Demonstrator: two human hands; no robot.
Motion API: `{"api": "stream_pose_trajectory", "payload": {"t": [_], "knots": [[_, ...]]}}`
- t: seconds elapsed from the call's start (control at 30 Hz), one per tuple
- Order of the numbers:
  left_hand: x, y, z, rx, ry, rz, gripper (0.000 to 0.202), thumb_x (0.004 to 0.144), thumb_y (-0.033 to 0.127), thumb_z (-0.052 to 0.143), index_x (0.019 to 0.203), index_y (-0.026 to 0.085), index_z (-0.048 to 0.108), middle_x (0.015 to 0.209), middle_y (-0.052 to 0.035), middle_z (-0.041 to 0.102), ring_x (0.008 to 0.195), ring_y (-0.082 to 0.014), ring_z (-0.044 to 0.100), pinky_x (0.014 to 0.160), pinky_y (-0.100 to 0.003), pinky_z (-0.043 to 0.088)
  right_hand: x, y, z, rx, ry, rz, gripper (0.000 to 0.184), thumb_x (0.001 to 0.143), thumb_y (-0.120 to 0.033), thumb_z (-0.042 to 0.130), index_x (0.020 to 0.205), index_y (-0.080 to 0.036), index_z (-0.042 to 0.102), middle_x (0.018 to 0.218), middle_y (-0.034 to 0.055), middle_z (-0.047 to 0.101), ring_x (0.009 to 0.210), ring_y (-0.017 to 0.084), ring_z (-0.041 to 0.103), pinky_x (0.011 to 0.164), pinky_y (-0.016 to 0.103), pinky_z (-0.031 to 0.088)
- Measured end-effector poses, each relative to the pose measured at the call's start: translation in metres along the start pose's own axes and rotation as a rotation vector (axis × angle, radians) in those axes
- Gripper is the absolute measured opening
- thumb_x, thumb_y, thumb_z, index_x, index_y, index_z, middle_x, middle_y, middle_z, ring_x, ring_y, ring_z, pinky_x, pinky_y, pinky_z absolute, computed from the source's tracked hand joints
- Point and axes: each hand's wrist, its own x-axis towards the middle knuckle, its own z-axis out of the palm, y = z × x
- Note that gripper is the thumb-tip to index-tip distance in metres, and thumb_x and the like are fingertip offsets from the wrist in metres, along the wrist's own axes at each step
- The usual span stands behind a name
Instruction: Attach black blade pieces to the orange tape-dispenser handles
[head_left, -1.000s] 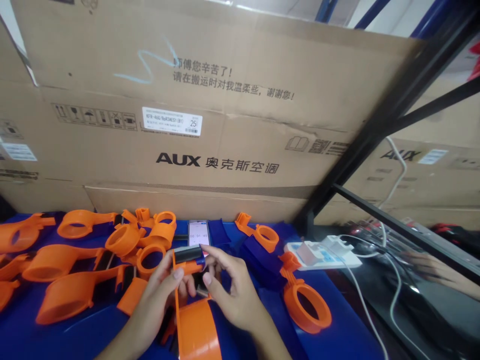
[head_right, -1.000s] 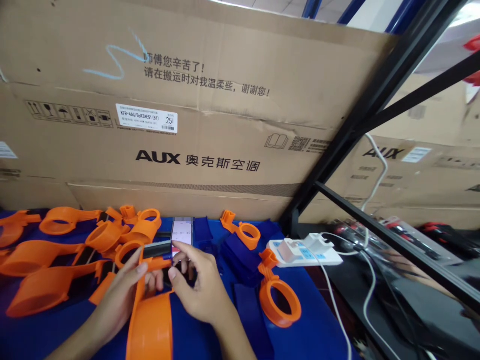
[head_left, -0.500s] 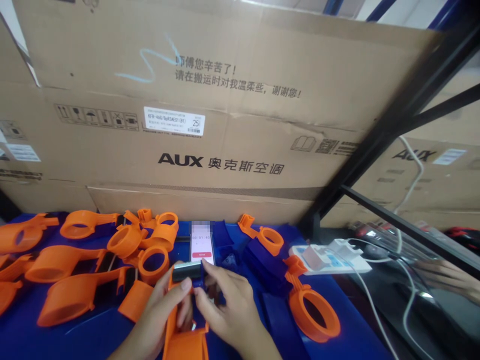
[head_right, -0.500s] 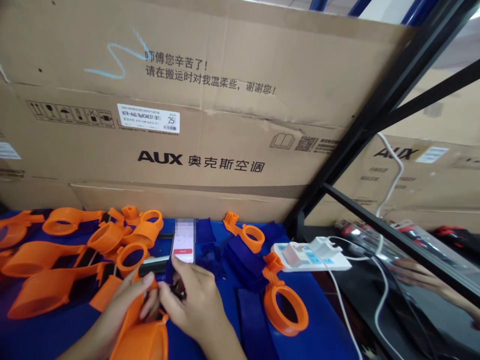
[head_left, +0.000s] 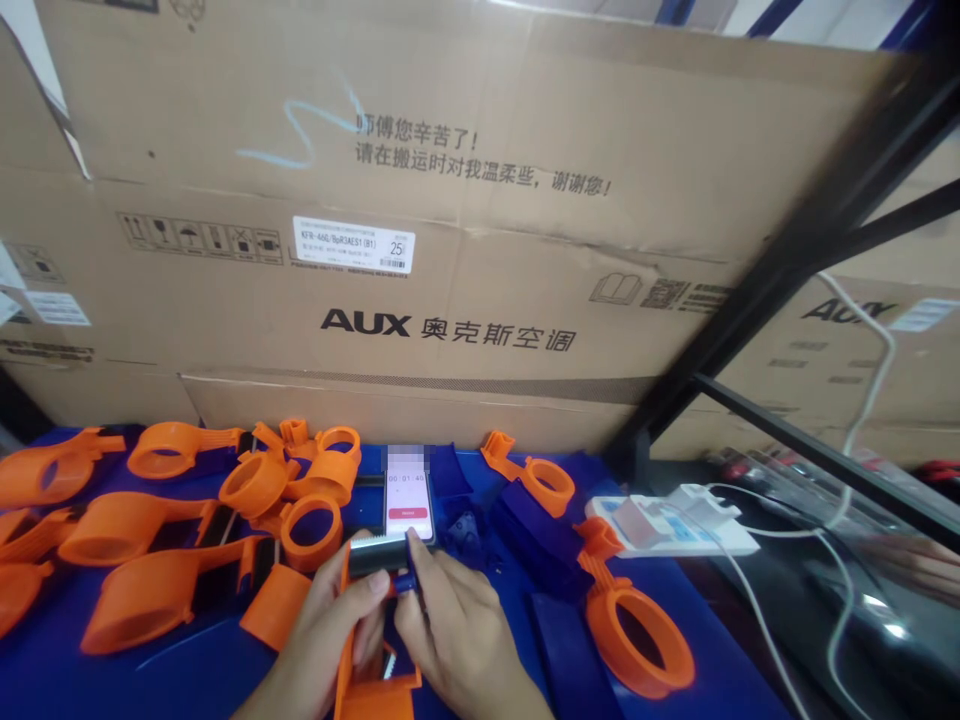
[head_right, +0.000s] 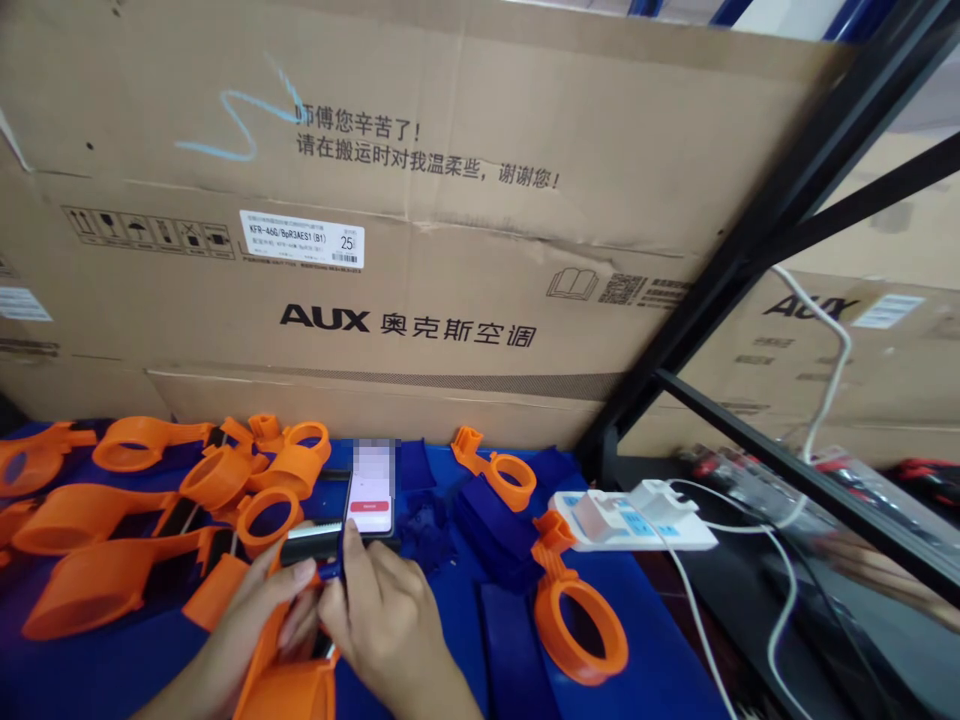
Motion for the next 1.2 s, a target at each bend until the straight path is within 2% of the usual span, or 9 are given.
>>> {"api": "stream_pose_trajectory", "payload": {"t": [0.17, 0.27, 0.43, 0.53, 0.67, 0.8, 0.87, 1.0, 1.2], "knots": [[-0.005, 0.003, 0.008, -0.026, 0.015, 0.032, 0.036, 0.083, 0.050, 0.079, 0.077, 0.020, 0.060, 0.039, 0.0100, 0.043, 0.036, -0.0068, 0.032, 0.043, -0.020, 0.027, -0.003, 0.000, 0.003, -0.001, -0.003, 0.011, 0.056, 0.100, -0.012, 0.047, 0.156, -0.009, 0.040, 0.077, 0.0105, 0.074, 0.064, 0.025, 0.070, 0.055, 0.037, 0.062], [-0.005, 0.004, 0.008, -0.060, 0.023, 0.049, 0.037, 0.083, 0.048, 0.079, 0.073, 0.020, 0.058, 0.040, 0.0082, 0.045, 0.039, -0.0077, 0.036, 0.045, -0.020, 0.030, -0.003, 0.002, 0.005, 0.082, 0.005, 0.054, 0.055, 0.100, -0.013, 0.049, 0.155, -0.010, 0.041, 0.082, 0.0112, 0.074, 0.069, 0.024, 0.070, 0.061, 0.037, 0.063], [-0.004, 0.011, 0.007, -0.111, 0.075, -0.011, 0.046, 0.085, 0.050, 0.077, 0.060, 0.017, 0.056, 0.047, 0.0012, 0.056, 0.045, -0.0106, 0.050, 0.050, -0.023, 0.040, 0.010, 0.010, -0.003, 0.263, -0.122, 0.084, 0.053, 0.099, -0.017, 0.051, 0.152, -0.015, 0.046, 0.079, 0.0067, 0.070, 0.068, 0.021, 0.064, 0.061, 0.034, 0.060], [-0.005, 0.019, 0.010, -0.233, 0.134, -0.055, 0.031, 0.075, 0.039, 0.088, 0.077, 0.017, 0.067, 0.064, 0.0000, 0.068, 0.057, -0.0135, 0.062, 0.059, -0.024, 0.050, 0.016, 0.015, -0.010, 0.262, -0.180, 0.061, 0.054, 0.098, -0.015, 0.047, 0.152, -0.017, 0.047, 0.084, 0.0085, 0.071, 0.072, 0.022, 0.064, 0.062, 0.035, 0.059], [-0.008, 0.026, 0.016, -0.273, 0.124, -0.065, 0.030, 0.071, 0.030, 0.092, 0.088, 0.018, 0.071, 0.074, -0.0013, 0.073, 0.068, -0.0169, 0.069, 0.067, -0.027, 0.055, 0.014, 0.018, -0.009, 0.205, -0.169, 0.040, 0.055, 0.097, -0.013, 0.047, 0.152, -0.018, 0.047, 0.093, 0.0099, 0.073, 0.073, 0.022, 0.064, 0.063, 0.035, 0.059], [-0.009, 0.026, 0.017, -0.247, 0.108, -0.056, 0.027, 0.077, 0.033, 0.088, 0.095, 0.020, 0.073, 0.079, -0.0004, 0.073, 0.068, -0.0153, 0.067, 0.067, -0.026, 0.054, 0.011, 0.018, -0.005, 0.173, -0.130, 0.023, 0.057, 0.096, -0.011, 0.047, 0.153, -0.018, 0.045, 0.089, 0.0080, 0.073, 0.070, 0.020, 0.064, 0.062, 0.034, 0.059], [-0.007, 0.025, 0.016, -0.236, 0.095, -0.057, 0.023, 0.080, 0.036, 0.086, 0.087, 0.019, 0.071, 0.071, 0.0020, 0.068, 0.061, -0.0124, 0.062, 0.062, -0.024, 0.050, 0.010, 0.017, -0.003, 0.150, -0.139, 0.028, 0.061, 0.095, -0.010, 0.046, 0.155, -0.017, 0.042, 0.085, 0.0072, 0.072, 0.067, 0.020, 0.063, 0.062, 0.033, 0.059], [-0.001, 0.024, 0.010, -0.126, 0.042, -0.061, 0.034, 0.083, 0.041, 0.082, 0.068, 0.017, 0.062, 0.058, 0.0027, 0.059, 0.054, -0.0109, 0.052, 0.056, -0.022, 0.042, 0.007, 0.015, 0.001, 0.094, -0.166, 0.047, 0.066, 0.092, -0.009, 0.045, 0.158, -0.014, 0.038, 0.083, 0.0067, 0.072, 0.065, 0.019, 0.065, 0.061, 0.032, 0.060], [-0.002, 0.029, 0.012, -0.088, -0.018, -0.059, 0.043, 0.089, 0.043, 0.073, 0.059, 0.017, 0.057, 0.053, 0.0017, 0.055, 0.051, -0.0110, 0.049, 0.055, -0.022, 0.040, -0.004, 0.011, 0.009, 0.043, -0.159, 0.035, 0.067, 0.095, -0.012, 0.045, 0.160, -0.011, 0.032, 0.079, 0.0059, 0.073, 0.063, 0.020, 0.068, 0.062, 0.031, 0.061]]}}
